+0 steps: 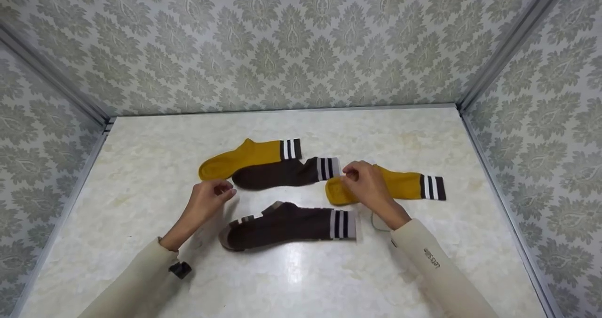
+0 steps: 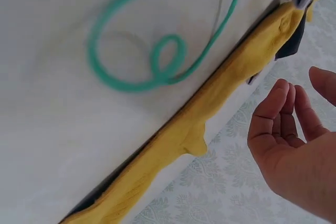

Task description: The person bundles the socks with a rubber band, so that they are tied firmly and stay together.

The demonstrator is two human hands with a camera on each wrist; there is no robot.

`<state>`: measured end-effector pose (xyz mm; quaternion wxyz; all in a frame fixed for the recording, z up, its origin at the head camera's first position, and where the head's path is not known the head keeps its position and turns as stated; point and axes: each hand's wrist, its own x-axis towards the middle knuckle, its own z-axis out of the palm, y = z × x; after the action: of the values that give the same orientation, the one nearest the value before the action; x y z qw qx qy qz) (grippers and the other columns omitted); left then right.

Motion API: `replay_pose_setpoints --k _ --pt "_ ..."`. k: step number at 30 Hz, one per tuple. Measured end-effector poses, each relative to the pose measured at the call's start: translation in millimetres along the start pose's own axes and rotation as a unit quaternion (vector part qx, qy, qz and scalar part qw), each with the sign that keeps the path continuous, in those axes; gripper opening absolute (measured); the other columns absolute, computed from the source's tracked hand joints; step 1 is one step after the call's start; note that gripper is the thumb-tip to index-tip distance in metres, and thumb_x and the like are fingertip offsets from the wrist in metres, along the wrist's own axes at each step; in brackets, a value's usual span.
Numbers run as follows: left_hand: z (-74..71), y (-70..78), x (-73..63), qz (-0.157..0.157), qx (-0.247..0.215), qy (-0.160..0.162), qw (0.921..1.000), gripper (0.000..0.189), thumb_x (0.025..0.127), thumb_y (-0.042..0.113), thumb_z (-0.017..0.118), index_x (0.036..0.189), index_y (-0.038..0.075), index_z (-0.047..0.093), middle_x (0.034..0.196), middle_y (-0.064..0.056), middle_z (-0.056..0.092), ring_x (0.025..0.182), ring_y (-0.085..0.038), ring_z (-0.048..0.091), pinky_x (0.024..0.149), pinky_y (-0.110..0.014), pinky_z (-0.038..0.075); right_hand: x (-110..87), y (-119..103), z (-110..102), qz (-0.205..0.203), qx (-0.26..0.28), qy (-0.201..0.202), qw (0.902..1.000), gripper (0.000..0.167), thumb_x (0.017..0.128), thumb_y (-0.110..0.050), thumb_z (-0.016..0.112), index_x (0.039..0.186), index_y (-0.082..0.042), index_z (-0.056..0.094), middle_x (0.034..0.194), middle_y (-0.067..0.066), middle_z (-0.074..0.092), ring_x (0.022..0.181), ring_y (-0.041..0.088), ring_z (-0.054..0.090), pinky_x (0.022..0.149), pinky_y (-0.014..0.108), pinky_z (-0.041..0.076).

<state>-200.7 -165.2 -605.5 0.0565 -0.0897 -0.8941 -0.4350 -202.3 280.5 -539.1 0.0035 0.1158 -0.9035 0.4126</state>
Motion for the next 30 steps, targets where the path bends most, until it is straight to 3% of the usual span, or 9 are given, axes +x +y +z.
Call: replay_pose_setpoints --k 4,7,11,16,22,26,30 --pt "6.4 -2.6 11.0 -0.056 0.008 -0.007 0.9984 0.010 0.096 0.016 0.080 0.098 0.007 0.083 0.083 0.001 0.075 0.074 -0.013 0.068 0.067 -0.029 0.056 15.5 3.2 4.8 0.002 -0.004 0.009 0.9999 0.019 0.103 -0.009 0.079 0.116 0.005 0.077 0.107 0.015 0.076 0.097 0.029 0.070 0.084 0.023 0.055" --pt "0.8 15.9 11.5 -0.070 0.006 -0.009 0.9975 0.013 0.096 0.015 0.080 0.088 0.005 0.079 0.074 0.000 0.067 0.065 -0.014 0.058 0.059 -0.030 0.048 25.6 5.5 8.1 0.009 -0.008 0.008 0.9999 0.019 0.103 -0.008 0.078 0.117 0.005 0.077 0.109 0.017 0.075 0.099 0.032 0.069 0.087 0.028 0.055" --pt "-9.6 40.2 11.6 -0.075 0.020 0.007 0.9970 0.030 0.098 0.014 0.079 0.071 0.007 0.067 0.062 0.000 0.051 0.058 -0.017 0.044 0.057 -0.033 0.037 37.8 6.7 11.7 0.020 -0.005 -0.008 0.9998 0.022 0.104 -0.008 0.075 0.121 0.006 0.075 0.114 0.020 0.072 0.103 0.035 0.068 0.091 0.039 0.055" --pt "-13.5 52.4 20.6 -0.104 0.060 0.018 0.9926 0.046 0.104 0.019 0.077 0.063 0.011 0.058 0.057 0.004 0.037 0.055 -0.014 0.037 0.057 -0.031 0.033 51.1 8.8 16.6 0.026 -0.014 -0.037 0.9988 0.026 0.106 -0.008 0.072 0.126 0.008 0.072 0.120 0.025 0.070 0.108 0.039 0.067 0.096 0.052 0.055" --pt "-11.3 49.4 27.6 -0.096 0.082 0.003 0.9920 0.051 0.102 0.011 0.079 0.061 0.014 0.050 0.058 0.005 0.029 0.056 -0.015 0.033 0.056 -0.032 0.030 61.7 9.3 22.2 0.009 -0.049 -0.055 0.9972 0.031 0.107 -0.006 0.068 0.133 0.012 0.069 0.128 0.031 0.067 0.114 0.045 0.065 0.102 0.060 0.053" --pt "-11.7 50.2 25.6 -0.081 0.081 -0.012 0.9933 0.050 0.097 0.004 0.079 0.060 0.014 0.048 0.059 0.005 0.030 0.060 -0.017 0.036 0.059 -0.035 0.033 63.5 8.4 23.0 0.007 -0.051 -0.058 0.9970 0.022 0.107 -0.004 0.067 0.123 0.010 0.072 0.119 0.028 0.070 0.106 0.042 0.066 0.096 0.056 0.054" --pt "-6.9 35.9 25.8 -0.048 0.063 -0.034 0.9963 0.046 0.091 -0.001 0.076 0.060 0.015 0.046 0.060 0.004 0.030 0.059 -0.016 0.034 0.058 -0.033 0.031 58.2 6.5 21.3 0.027 -0.030 -0.060 0.9974 0.009 0.105 -0.002 0.068 0.111 0.004 0.070 0.108 0.021 0.071 0.097 0.035 0.066 0.090 0.049 0.054"
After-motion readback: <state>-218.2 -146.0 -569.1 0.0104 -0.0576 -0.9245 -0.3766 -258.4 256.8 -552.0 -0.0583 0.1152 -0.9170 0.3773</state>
